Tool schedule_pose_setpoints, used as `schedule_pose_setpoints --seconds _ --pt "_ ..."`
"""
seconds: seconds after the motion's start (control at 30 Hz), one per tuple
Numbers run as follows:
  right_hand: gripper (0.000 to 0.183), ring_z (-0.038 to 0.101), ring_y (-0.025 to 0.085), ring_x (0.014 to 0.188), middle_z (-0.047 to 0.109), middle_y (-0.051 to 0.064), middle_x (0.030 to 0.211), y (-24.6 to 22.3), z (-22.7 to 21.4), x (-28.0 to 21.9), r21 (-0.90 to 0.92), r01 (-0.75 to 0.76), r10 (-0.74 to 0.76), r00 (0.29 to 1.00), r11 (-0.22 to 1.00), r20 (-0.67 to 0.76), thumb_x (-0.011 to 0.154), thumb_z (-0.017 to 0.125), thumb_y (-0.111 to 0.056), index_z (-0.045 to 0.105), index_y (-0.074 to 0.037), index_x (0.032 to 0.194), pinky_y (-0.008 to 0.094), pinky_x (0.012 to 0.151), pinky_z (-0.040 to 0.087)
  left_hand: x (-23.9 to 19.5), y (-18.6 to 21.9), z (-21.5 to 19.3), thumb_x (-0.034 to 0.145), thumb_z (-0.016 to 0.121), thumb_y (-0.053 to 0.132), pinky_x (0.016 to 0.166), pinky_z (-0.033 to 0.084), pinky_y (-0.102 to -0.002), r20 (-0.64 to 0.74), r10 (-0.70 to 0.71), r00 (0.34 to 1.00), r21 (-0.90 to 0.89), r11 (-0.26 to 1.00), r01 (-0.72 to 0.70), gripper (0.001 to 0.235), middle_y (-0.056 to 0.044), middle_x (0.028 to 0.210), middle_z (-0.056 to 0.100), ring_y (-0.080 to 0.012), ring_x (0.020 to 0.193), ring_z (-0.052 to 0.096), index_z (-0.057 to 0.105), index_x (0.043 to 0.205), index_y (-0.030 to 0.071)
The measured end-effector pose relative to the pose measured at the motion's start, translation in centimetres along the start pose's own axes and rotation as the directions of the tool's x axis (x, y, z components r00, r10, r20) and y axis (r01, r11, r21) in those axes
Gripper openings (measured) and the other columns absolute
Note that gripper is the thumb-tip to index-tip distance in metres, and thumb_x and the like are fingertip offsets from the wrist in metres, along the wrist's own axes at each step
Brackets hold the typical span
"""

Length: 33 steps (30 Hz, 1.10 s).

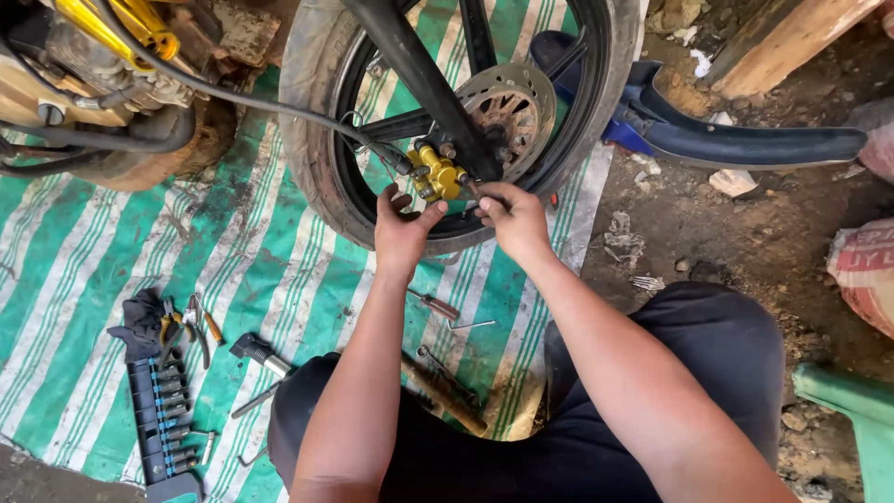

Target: The person is working on the front wheel of a motorcycle, specifically the brake caliper area. They use a wrench to tighten bolts on the yellow brake caliper and a screwdriver to adjust a cable or hose clamp near the wheel hub.

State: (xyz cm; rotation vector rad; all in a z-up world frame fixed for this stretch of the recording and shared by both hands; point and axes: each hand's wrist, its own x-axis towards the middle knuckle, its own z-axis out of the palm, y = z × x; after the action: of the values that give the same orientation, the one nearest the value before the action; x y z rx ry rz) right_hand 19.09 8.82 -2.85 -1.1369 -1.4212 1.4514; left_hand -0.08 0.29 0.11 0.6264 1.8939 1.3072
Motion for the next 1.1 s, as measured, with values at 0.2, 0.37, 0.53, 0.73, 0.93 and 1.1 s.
schedule_pose_setpoints --seconds 0.2,0.37,0.53,0.73,0.93,1.1 --pt "0.016 0.083 0.027 0.078 0.082 0.014 0.091 0.0 -0.1 -0.1 -0.240 0.275 -0.270 0.961 0.931 0.053 0.105 0.079 -0.007 0.084 -0.006 0.120 0.037 0.066 0.070 1.1 0.6 0.9 0.077 0.109 0.032 0.115 0.061 -0.058 0.062 0.064 0.996 -0.045 0.997 -0.061 0.126 -0.029 0.159 0.057 -0.0468 0.142 0.063 0.032 0.171 -0.001" --pt "0.019 0.084 0.037 0.088 0.082 0.028 0.104 0.1 0.9 0.5 -0.059 0.109 -0.109 0.994 0.992 -0.005 0.108 0.072 -0.001 0.081 0.002 0.124 0.045 0.078 0.071 2.0 0.4 1.2 0.073 0.111 0.027 0.120 0.058 -0.060 0.082 0.088 0.993 -0.030 0.996 -0.086 0.130 -0.031 0.163 0.052 -0.0514 0.148 0.056 0.030 0.170 -0.005" --pt "0.020 0.083 0.028 0.068 0.082 0.020 0.087 -1.1 1.5 0.7 -0.281 0.084 -0.121 0.986 0.956 -0.115 0.104 0.084 -0.014 0.078 0.004 0.111 0.034 0.059 0.070 3.4 -0.4 1.5 0.068 0.111 0.018 0.115 0.062 -0.055 0.074 0.156 0.985 -0.034 0.987 -0.154 0.096 -0.023 0.148 0.069 -0.0484 0.140 0.064 0.062 0.149 0.002" --pt "0.016 0.084 0.027 0.080 0.084 0.009 0.082 -1.9 2.0 0.2 -0.519 0.295 -0.391 0.917 0.802 -0.084 0.095 0.092 -0.019 0.084 -0.011 0.106 0.039 0.067 0.068 4.6 -0.6 1.8 0.067 0.113 0.027 0.118 0.059 -0.059 0.093 0.198 0.976 0.001 0.980 -0.199 0.100 -0.023 0.146 0.071 -0.0471 0.142 0.062 0.061 0.148 0.003" --pt "0.014 0.083 0.035 0.084 0.083 0.013 0.084 -2.1 2.2 0.2 -0.569 0.342 -0.455 0.888 0.748 -0.065 0.093 0.092 -0.013 0.085 -0.007 0.105 0.044 0.070 0.067 4.8 -0.3 1.9 0.063 0.113 0.033 0.115 0.059 -0.059 0.085 0.208 0.974 0.108 0.970 -0.216 0.095 -0.025 0.134 0.077 -0.0470 0.136 0.068 0.065 0.138 0.001" --pt "0.010 0.083 0.030 0.078 0.081 0.008 0.074 -1.8 3.0 -0.2 -0.516 0.258 -0.369 0.921 0.817 -0.124 0.097 0.089 -0.015 0.083 -0.010 0.104 0.043 0.071 0.066 4.3 0.9 1.2 0.061 0.113 0.033 0.113 0.060 -0.056 0.090 0.209 0.974 0.143 0.965 -0.220 0.090 -0.022 0.129 0.080 -0.0446 0.132 0.071 0.068 0.133 0.003"
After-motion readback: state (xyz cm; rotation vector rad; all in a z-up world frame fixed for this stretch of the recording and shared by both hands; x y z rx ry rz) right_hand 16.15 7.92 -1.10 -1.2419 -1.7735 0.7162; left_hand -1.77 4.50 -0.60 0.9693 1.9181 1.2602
